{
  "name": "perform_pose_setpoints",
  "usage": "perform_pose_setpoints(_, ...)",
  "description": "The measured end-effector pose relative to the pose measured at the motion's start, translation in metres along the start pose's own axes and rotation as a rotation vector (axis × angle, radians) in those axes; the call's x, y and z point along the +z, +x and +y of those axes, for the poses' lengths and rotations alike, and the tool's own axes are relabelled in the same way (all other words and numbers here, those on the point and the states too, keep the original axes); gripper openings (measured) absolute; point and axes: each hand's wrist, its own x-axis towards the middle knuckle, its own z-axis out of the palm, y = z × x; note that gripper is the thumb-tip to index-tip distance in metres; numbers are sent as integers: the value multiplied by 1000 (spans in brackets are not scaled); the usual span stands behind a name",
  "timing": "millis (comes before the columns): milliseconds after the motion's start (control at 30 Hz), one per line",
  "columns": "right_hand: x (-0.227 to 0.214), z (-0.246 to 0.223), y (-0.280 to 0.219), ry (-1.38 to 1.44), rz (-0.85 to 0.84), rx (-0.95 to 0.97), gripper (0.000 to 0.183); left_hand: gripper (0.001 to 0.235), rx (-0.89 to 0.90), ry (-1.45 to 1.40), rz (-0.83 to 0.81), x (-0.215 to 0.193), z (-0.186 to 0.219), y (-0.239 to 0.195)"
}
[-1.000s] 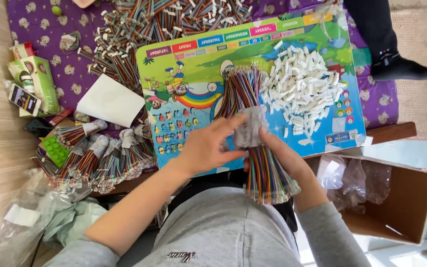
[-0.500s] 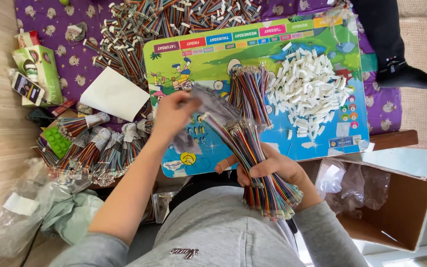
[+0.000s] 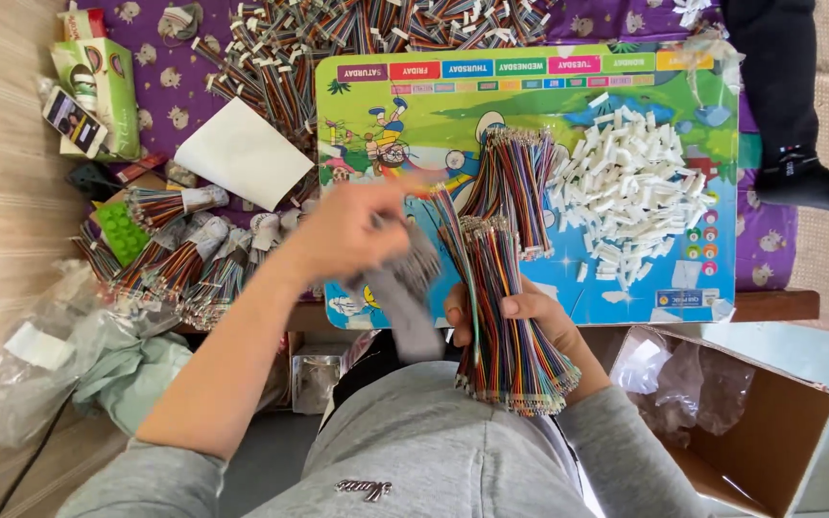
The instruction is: Bundling multi-colored wires and attaching white plastic connectors
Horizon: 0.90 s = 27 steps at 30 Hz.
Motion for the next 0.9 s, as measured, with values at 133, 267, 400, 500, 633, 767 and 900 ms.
perform_pose_setpoints(133, -31, 10, -4, -23, 114, -9, 77, 52, -67, -90, -446, 15, 8, 1)
perform_pose_setpoints(267, -8, 15, 7, -10, 135, -3, 65, 55, -59, -100, -304, 12, -3, -7)
perform_pose_setpoints(400, 25, -16, 33, -218, 483, 57, 46, 49, -135, -97, -265, 9, -22, -3)
perform_pose_setpoints(500, 9, -25, 72, -477, 753, -25, 63, 42, -206, -75, -113, 3, -52, -11)
perform_pose_setpoints(633, -29, -45, 124, -818, 695, -137, 69, 40, -221, 43, -21, 6, -55, -24)
perform_pose_setpoints(767, -36, -31, 153, -1185, 900, 58, 113, 36, -314, 73, -36, 10, -61, -31)
perform_pose_setpoints(900, -36, -21, 175, -1538, 945, 175, 126, 35, -337, 56, -45, 11, -64, -36)
